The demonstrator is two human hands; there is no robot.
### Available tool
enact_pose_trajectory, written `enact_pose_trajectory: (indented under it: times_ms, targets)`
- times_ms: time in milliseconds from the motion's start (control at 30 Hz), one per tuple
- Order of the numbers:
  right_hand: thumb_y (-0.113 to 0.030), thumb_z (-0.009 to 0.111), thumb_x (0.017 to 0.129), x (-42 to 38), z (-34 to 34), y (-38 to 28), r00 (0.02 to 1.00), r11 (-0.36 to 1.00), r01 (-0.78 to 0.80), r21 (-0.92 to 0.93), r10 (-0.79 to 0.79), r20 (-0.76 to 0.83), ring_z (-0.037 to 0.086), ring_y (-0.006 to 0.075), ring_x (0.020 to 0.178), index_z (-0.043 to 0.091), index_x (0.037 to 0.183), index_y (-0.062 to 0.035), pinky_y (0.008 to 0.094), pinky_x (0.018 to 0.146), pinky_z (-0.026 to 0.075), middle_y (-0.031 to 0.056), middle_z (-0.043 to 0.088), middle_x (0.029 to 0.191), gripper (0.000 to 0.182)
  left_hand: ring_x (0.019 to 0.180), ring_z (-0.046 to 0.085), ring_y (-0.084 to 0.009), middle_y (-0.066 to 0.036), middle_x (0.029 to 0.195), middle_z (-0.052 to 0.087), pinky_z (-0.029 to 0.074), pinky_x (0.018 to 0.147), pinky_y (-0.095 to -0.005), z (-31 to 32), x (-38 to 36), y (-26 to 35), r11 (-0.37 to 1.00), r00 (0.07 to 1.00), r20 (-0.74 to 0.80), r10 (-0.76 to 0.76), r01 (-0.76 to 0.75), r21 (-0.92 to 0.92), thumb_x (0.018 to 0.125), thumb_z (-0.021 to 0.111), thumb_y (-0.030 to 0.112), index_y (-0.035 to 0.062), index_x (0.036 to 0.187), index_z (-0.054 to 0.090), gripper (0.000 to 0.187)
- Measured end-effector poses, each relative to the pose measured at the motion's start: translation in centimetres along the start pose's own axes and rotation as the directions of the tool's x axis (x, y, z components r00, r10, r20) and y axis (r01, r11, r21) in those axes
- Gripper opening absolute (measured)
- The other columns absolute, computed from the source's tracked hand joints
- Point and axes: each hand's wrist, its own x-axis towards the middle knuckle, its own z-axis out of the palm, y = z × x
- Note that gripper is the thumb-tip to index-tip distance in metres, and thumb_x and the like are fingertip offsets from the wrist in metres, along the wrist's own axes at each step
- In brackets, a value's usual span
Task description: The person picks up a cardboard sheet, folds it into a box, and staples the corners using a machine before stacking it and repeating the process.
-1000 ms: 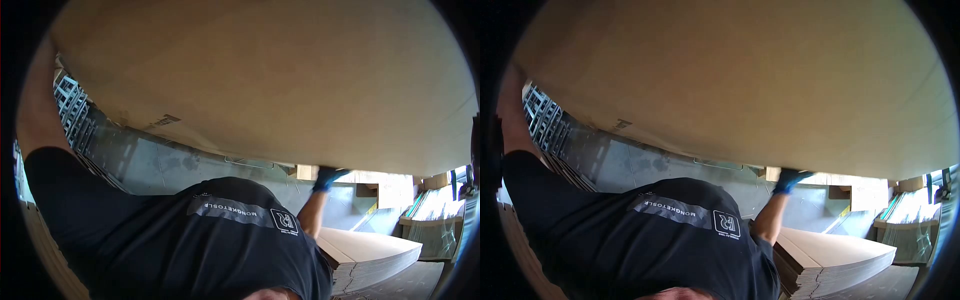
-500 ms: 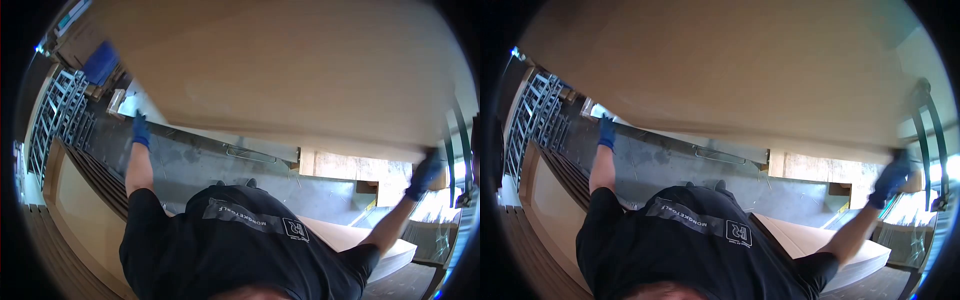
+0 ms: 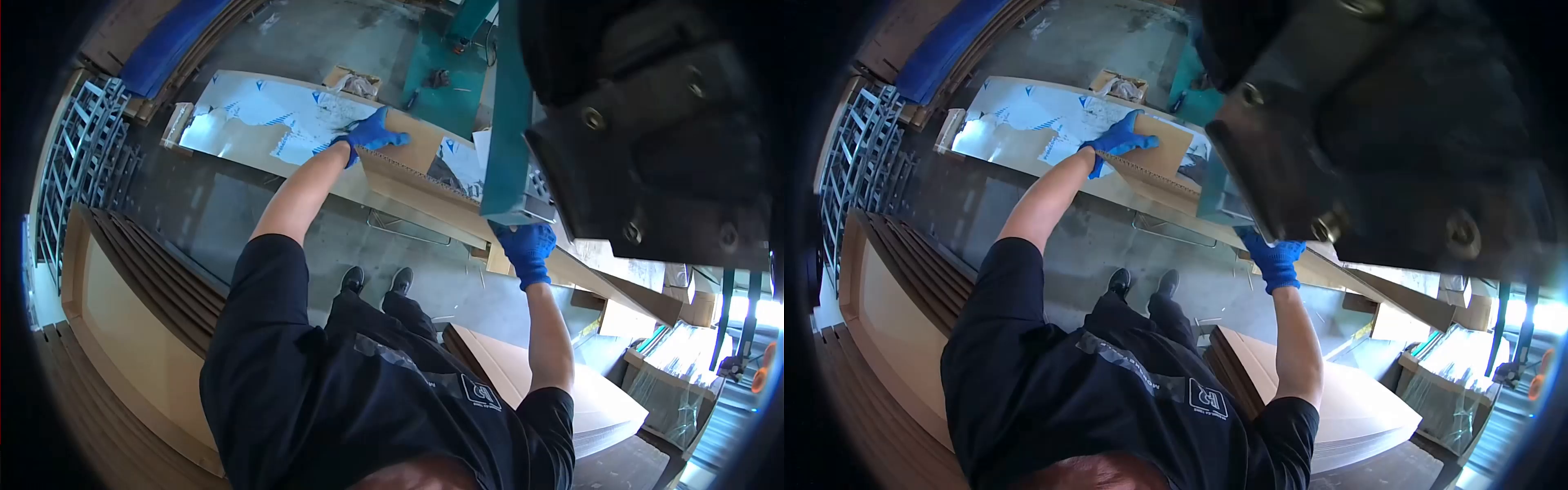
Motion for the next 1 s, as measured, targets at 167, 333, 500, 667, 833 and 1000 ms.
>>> enact_pose_trajectory:
  times_ms: [167,333,500,667,833,1000]
  targets:
    - [-0.058,0.062,0.077,2.4,1.8,6.3,0.933,0.978,-0.107,0.181,0.036,0.359,0.065,0.0289,0.086,0.070,0.094,-0.0108,0.0403,0.077,0.050,0.0132,0.068,0.092,0.050,0.111,0.050,-0.0153,-0.008,0.122,0.055,0.047,0.087,-0.0326,-1.3,0.6,-7.1,0.760,0.982,0.178,-0.057,0.158,-0.630,0.088,0.056,0.048,0.0035,0.137,0.039,0.068]
    - [-0.063,0.059,0.078,6.6,10.1,5.8,0.826,0.995,-0.092,-0.036,0.096,0.556,0.065,0.0303,0.088,0.070,0.094,-0.0093,0.0406,0.078,0.050,0.0155,0.069,0.092,0.057,0.104,0.053,-0.0149,-0.007,0.114,0.059,0.048,0.084,-0.0313,2.1,-6.1,-9.2,0.883,0.994,0.073,-0.084,0.108,-0.456,0.089,0.059,0.045,0.0121,0.123,0.055,0.048]
    - [-0.068,0.056,0.078,2.4,8.2,7.2,0.855,0.996,-0.087,-0.031,0.091,0.511,0.066,0.0316,0.090,0.071,0.094,-0.0078,0.0409,0.079,0.050,0.0179,0.069,0.091,0.064,0.076,0.056,-0.0135,-0.004,0.087,0.063,0.047,0.069,-0.0294,3.1,-9.4,-6.6,0.990,0.989,-0.101,0.106,-0.095,0.107,0.084,0.068,0.038,0.0095,0.102,0.062,0.034]
    - [-0.058,0.066,0.076,-0.6,-10.6,8.2,0.950,0.981,-0.107,0.159,0.054,0.308,0.057,0.0257,0.044,0.063,0.051,-0.0087,0.0373,0.048,0.043,0.0104,0.057,0.048,0.056,0.071,0.052,-0.0045,0.003,0.078,0.060,0.045,0.062,-0.0241,5.8,-17.6,9.2,0.909,0.972,-0.003,0.233,-0.219,-0.355,0.085,0.069,0.023,0.0075,0.096,0.064,0.020]
    - [-0.027,0.073,0.079,1.9,-21.6,10.7,0.991,0.962,0.134,0.238,-0.137,-0.004,0.032,0.0084,0.043,0.052,0.050,-0.0018,0.0329,0.041,0.027,0.0059,0.037,0.042,0.044,0.076,0.057,-0.0050,0.002,0.090,0.064,0.047,0.066,-0.0230,4.2,-21.8,21.7,0.682,0.664,-0.203,0.720,-0.731,0.026,0.091,0.060,0.016,0.0050,0.109,0.063,0.021]
    - [-0.016,0.062,0.081,8.7,-21.9,15.5,0.993,0.922,0.066,0.380,-0.097,0.062,0.033,0.0102,0.050,0.052,0.058,-0.0003,0.0320,0.047,0.031,0.0057,0.042,0.049,0.030,0.089,0.059,-0.0095,-0.002,0.105,0.064,0.048,0.080,-0.0253,2.9,-15.6,24.4,0.665,0.731,-0.356,0.582,-0.680,-0.310,0.097,0.050,0.023,0.0023,0.120,0.058,0.031]
